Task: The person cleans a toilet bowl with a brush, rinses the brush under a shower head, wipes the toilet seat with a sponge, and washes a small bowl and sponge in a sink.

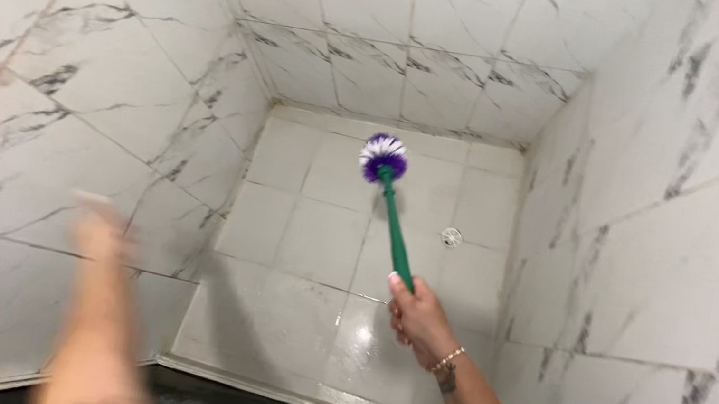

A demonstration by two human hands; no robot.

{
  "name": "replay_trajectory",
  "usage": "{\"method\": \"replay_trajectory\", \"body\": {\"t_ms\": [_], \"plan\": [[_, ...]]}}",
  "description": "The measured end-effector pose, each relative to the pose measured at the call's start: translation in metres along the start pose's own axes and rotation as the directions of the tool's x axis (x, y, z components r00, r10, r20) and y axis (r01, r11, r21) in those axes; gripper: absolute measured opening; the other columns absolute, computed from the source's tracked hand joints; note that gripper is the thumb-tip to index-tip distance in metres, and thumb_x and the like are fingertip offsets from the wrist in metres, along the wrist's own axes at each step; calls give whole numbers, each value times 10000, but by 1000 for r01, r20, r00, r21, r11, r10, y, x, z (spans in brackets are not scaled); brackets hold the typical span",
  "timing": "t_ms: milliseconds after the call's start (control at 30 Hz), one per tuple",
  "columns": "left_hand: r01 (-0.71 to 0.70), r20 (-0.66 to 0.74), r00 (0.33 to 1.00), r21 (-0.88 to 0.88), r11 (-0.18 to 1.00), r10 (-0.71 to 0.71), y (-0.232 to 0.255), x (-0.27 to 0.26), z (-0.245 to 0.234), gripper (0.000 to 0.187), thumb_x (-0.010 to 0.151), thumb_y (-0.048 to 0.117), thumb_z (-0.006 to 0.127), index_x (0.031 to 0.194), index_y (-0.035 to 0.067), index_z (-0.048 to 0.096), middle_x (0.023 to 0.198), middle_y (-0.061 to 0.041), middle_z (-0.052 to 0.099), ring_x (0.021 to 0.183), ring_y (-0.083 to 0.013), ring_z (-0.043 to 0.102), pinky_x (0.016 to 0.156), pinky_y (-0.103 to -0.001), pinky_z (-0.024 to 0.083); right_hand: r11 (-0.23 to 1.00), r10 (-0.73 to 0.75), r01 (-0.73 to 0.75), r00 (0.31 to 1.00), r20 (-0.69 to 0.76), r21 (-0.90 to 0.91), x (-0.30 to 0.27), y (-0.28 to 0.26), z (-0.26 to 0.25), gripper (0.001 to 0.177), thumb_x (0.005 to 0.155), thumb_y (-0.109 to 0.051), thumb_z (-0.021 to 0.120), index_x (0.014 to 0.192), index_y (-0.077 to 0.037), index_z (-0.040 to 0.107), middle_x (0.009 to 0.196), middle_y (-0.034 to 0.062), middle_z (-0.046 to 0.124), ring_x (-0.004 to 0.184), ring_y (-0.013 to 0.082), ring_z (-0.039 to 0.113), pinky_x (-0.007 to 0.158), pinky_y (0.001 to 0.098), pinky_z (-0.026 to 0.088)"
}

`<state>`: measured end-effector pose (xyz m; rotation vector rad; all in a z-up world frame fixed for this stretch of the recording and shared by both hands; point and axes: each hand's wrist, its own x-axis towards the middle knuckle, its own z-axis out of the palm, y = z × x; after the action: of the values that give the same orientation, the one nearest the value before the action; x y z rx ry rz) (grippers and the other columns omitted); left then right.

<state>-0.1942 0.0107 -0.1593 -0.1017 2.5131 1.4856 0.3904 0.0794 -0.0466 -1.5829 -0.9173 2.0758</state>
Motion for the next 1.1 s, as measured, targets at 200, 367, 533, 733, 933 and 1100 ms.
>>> {"method": "replay_trajectory", "body": {"t_ms": [200, 367, 533, 733, 933, 1100], "plan": [[346, 994, 54, 74, 935, -99, -93, -359, 179, 912, 942, 721, 425, 1518, 14, 403, 1508, -211, 538, 1388, -353, 542, 1157, -540, 427, 762, -597, 438, 761, -254, -477, 17, 8, -63, 433, 1087, -421, 492, 905, -45, 606, 667, 68, 605, 513, 151, 554, 430, 312, 453], [616, 990, -136, 119, 778, -43, -61, -551, 218, 461, 1057, 462, 529, 1172, 15, 532, 1117, -218, 680, 1041, -309, 664, 948, -446, 550, 909, -253, 73, 878, -405, -410, 56, 38, -107, 414, 1055, -343, 422, 1089, 9, 637, 756, 216, 681, 584, 335, 633, 519, 462, 483], [590, 974, -69, 212, 779, -214, -84, -583, 225, 377, 1046, 382, 502, 966, 20, 565, 857, -158, 691, 770, -289, 651, 728, -457, 564, 826, -456, 182, 772, -443, -534, 69, 100, -134, 461, 1077, -365, 425, 1069, 45, 635, 893, 259, 712, 828, 435, 707, 706, 509, 546], [601, 978, 14, 159, 783, -209, -120, -595, 212, 345, 1091, 354, 507, 960, 37, 548, 822, -110, 618, 787, -240, 676, 729, -403, 576, 740, -600, 325, 715, -359, -590, 67, 133, -145, 466, 1067, -361, 404, 1130, 39, 635, 937, 284, 707, 882, 460, 707, 750, 512, 543], [590, 979, 56, 126, 798, -196, -114, -606, 176, 438, 1051, 436, 452, 1024, 26, 605, 886, -176, 707, 801, -241, 653, 759, -369, 557, 880, -278, 16, 830, -485, -476, 22, 103, -126, 436, 1038, -398, 403, 1137, -21, 598, 849, 247, 714, 779, 432, 710, 668, 528, 541], [138, 950, 303, 38, 990, -79, -154, -621, 119, 563, 1030, 520, 480, 1237, 13, 607, 1185, -161, 675, 1092, -258, 622, 954, -384, 489, 941, -200, 24, 843, -499, -337, -12, 105, -136, 480, 1055, -449, 434, 1019, -3, 607, 743, 189, 664, 608, 330, 633, 534, 469, 491]]}}
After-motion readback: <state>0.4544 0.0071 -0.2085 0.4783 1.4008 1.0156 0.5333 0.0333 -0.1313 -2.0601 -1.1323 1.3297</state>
